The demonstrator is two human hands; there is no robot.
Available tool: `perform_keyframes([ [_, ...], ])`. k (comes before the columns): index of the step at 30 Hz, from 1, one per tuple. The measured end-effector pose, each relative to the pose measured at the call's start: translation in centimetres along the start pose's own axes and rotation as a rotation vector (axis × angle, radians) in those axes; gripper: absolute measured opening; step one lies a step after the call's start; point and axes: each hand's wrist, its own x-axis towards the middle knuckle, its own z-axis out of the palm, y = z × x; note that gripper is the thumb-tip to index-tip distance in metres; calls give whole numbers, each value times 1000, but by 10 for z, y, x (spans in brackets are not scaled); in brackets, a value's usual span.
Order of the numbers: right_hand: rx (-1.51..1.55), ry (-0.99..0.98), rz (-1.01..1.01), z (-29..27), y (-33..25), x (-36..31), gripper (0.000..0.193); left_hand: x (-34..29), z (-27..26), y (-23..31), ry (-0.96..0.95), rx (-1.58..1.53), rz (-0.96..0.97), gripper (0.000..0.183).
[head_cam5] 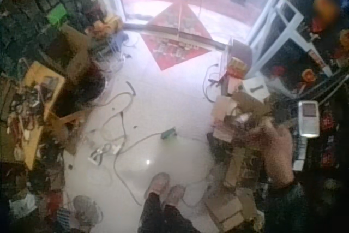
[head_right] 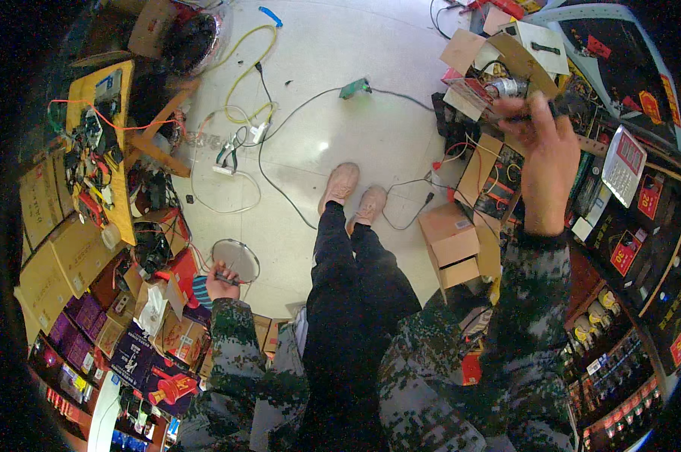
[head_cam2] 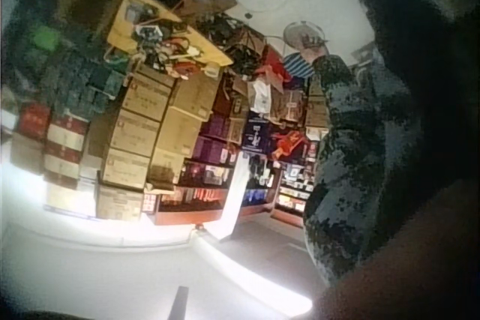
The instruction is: The person sits on the floor and uses a multimeter to test a power strip and a battery pack. They connect probes to the power strip and battery terminals, observe voltage readings, and plug/unplug a cable to check continuity.
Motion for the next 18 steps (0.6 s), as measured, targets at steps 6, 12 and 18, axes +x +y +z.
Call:
perform_keyframes([
  [6, 20, 68, 150, -7, -2, -69, 26, -1, 2, -1, 29, 1, -2, 24],
  [12, 217, 75, 117, -3, 9, -64, 30, 4, 7, -3, 23, 39, -16, 19],
  [18, 309, 126, 92, 17, 25, 11, 34, 7, 12, -3, 12, 22, -44, 16],
])
